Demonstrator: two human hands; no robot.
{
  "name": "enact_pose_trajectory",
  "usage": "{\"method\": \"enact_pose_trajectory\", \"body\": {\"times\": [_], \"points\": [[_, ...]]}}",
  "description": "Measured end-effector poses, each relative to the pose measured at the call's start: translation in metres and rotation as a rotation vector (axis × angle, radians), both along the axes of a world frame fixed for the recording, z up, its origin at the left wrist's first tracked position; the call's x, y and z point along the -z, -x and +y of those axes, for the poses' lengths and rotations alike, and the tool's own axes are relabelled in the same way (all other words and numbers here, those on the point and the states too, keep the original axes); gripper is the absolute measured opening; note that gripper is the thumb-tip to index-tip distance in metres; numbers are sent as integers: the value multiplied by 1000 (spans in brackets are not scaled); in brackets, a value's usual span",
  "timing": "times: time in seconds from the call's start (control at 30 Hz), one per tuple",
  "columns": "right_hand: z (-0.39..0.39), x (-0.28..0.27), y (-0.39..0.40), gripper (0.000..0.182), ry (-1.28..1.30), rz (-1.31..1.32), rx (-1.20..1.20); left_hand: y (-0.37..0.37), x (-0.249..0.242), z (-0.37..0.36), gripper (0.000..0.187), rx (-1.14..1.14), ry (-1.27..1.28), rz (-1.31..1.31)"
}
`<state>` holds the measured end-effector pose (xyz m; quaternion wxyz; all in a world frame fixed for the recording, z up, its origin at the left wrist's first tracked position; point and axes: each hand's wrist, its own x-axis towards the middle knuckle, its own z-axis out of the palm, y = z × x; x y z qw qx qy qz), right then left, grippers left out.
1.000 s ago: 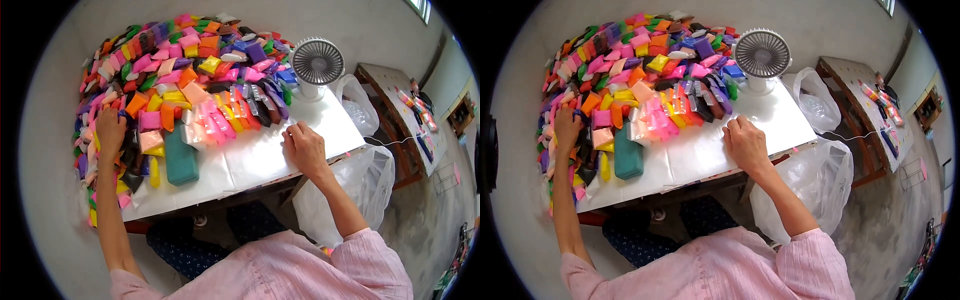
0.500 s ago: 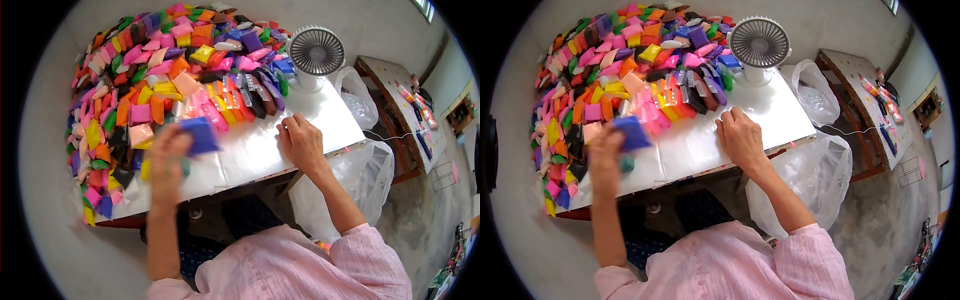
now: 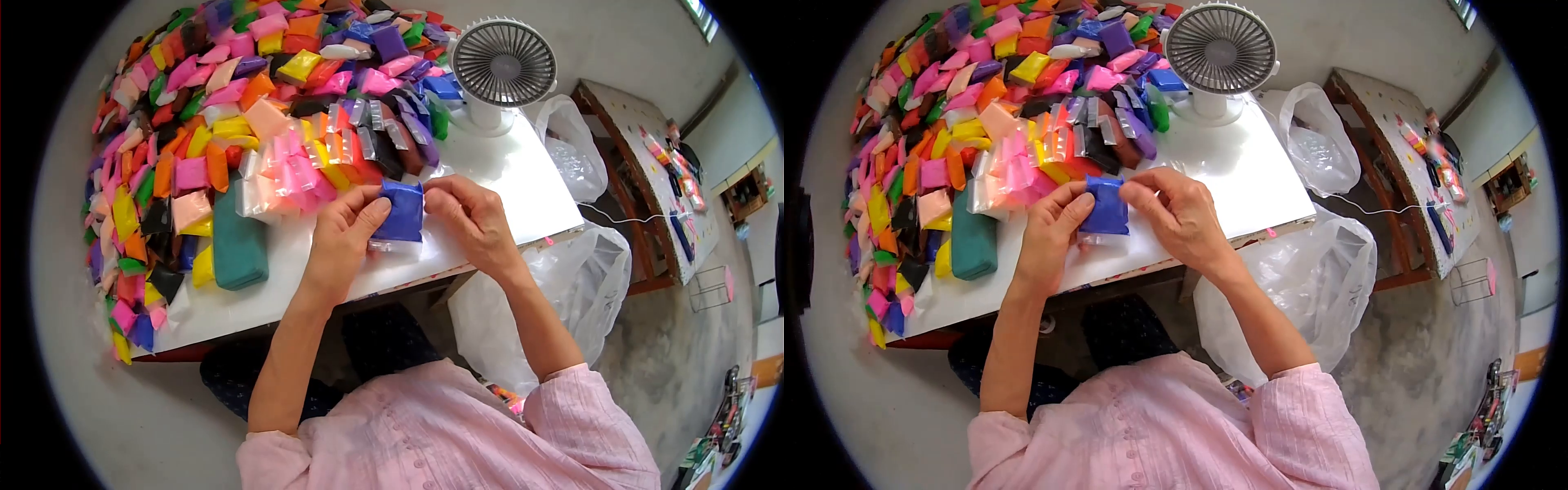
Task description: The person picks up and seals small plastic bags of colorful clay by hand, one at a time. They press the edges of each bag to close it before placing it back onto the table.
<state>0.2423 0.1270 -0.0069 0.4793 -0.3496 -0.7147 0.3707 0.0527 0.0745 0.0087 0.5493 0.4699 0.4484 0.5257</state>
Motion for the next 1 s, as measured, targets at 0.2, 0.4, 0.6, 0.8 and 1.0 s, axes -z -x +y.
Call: {"method": "enact_pose_trajectory", "body": {"times": [0.2, 0.4, 0.6, 0.8, 1.0], "points": [[2, -3, -5, 24, 224, 127, -143, -15, -5, 1, 25, 34, -55, 121], [2, 0, -10, 21, 235, 162, -179, -19, 5, 1, 26, 44, -104, 117], [-2, -5, -7, 21, 171, 99, -158, -22, 2, -2, 21, -23, -136, 162], [-6, -10, -12, 31, 29, -73, -152, -19, 8, -5, 14, -59, -168, 212], [-9, -10, -9, 32, 37, -62, -178, -19, 16, -7, 11, -74, -243, 95]]}}
